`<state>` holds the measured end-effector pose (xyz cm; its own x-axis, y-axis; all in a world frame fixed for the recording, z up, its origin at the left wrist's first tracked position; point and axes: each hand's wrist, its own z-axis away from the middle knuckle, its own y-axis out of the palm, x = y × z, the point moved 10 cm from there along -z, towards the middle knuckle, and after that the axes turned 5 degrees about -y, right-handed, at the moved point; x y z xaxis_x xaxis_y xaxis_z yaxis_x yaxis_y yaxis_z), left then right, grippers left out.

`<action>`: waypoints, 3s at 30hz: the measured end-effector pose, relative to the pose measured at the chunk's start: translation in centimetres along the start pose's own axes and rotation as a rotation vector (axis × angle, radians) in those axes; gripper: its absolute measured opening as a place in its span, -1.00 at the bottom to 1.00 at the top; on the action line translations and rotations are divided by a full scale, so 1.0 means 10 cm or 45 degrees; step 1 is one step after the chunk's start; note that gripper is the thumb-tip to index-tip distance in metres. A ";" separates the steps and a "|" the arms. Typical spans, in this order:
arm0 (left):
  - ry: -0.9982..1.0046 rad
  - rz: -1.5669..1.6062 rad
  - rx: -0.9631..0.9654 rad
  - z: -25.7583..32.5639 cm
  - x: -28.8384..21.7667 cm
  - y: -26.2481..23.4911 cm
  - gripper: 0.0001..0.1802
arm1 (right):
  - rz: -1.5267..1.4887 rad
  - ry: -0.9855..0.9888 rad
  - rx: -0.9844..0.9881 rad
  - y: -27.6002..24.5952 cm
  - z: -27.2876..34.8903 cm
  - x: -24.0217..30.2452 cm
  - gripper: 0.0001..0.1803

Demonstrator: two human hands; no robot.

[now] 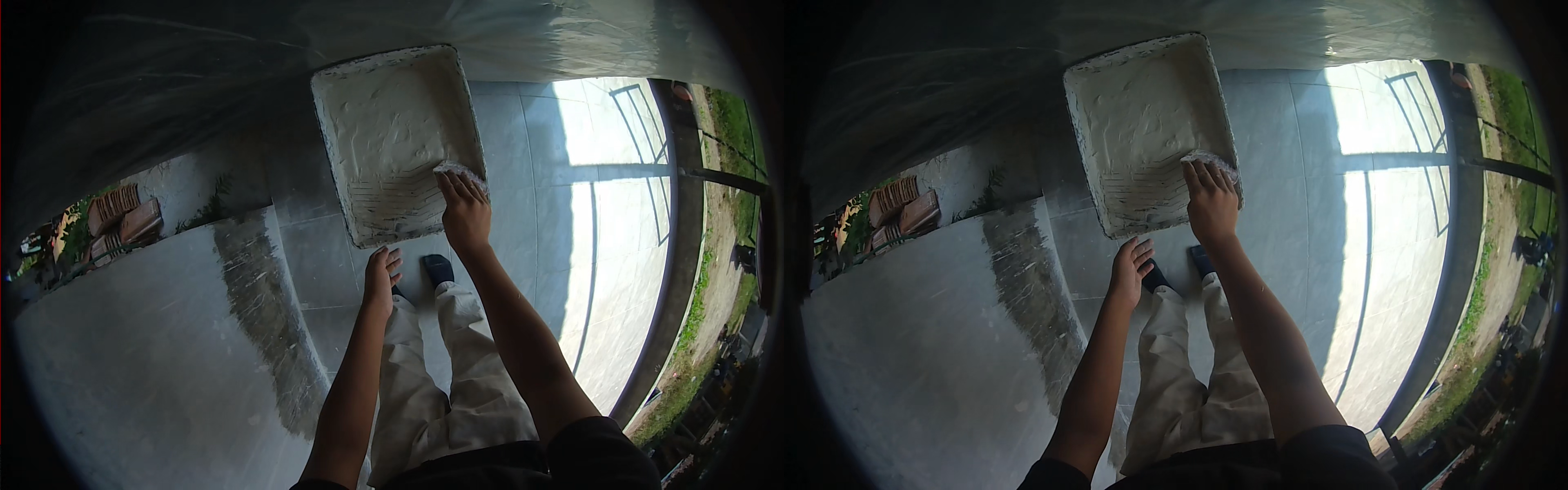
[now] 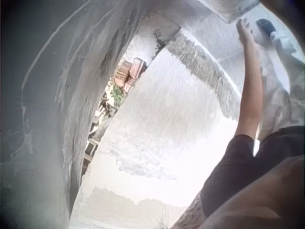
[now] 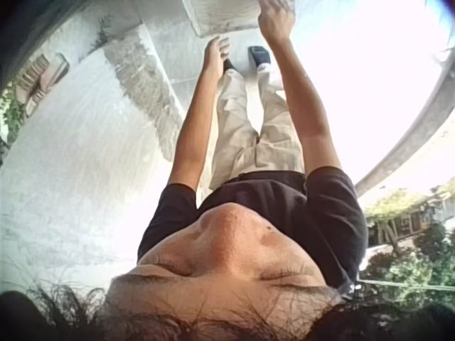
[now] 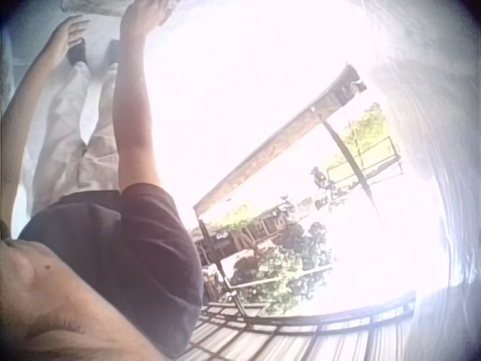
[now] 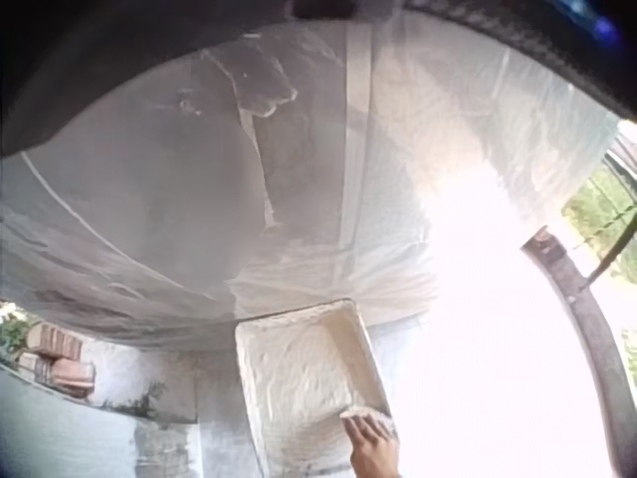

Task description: The person applies putty to a wall surface with a putty knife, smoothing it out before painting.

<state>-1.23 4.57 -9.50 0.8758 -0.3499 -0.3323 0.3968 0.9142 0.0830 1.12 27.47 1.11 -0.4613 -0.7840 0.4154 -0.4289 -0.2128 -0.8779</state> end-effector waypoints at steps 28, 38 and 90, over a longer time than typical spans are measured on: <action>0.129 0.355 -0.075 0.08 -0.09 -0.15 -0.24 | -0.196 0.608 -0.016 -0.23 -0.28 -0.64 -0.58; 0.387 0.297 -0.135 0.03 -0.53 -0.24 -0.23 | -0.246 0.722 -0.083 0.02 -0.13 -0.67 -0.66; 1.424 -0.189 -0.474 2.13 -2.12 -0.53 -0.36 | -2.286 0.655 0.484 -0.64 -0.95 1.52 -0.64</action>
<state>-16.06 2.80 17.11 0.0286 -0.2539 -0.9668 0.2082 0.9475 -0.2426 -10.52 22.44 15.34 0.0862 0.6847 0.7237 -0.4601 -0.6170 0.6385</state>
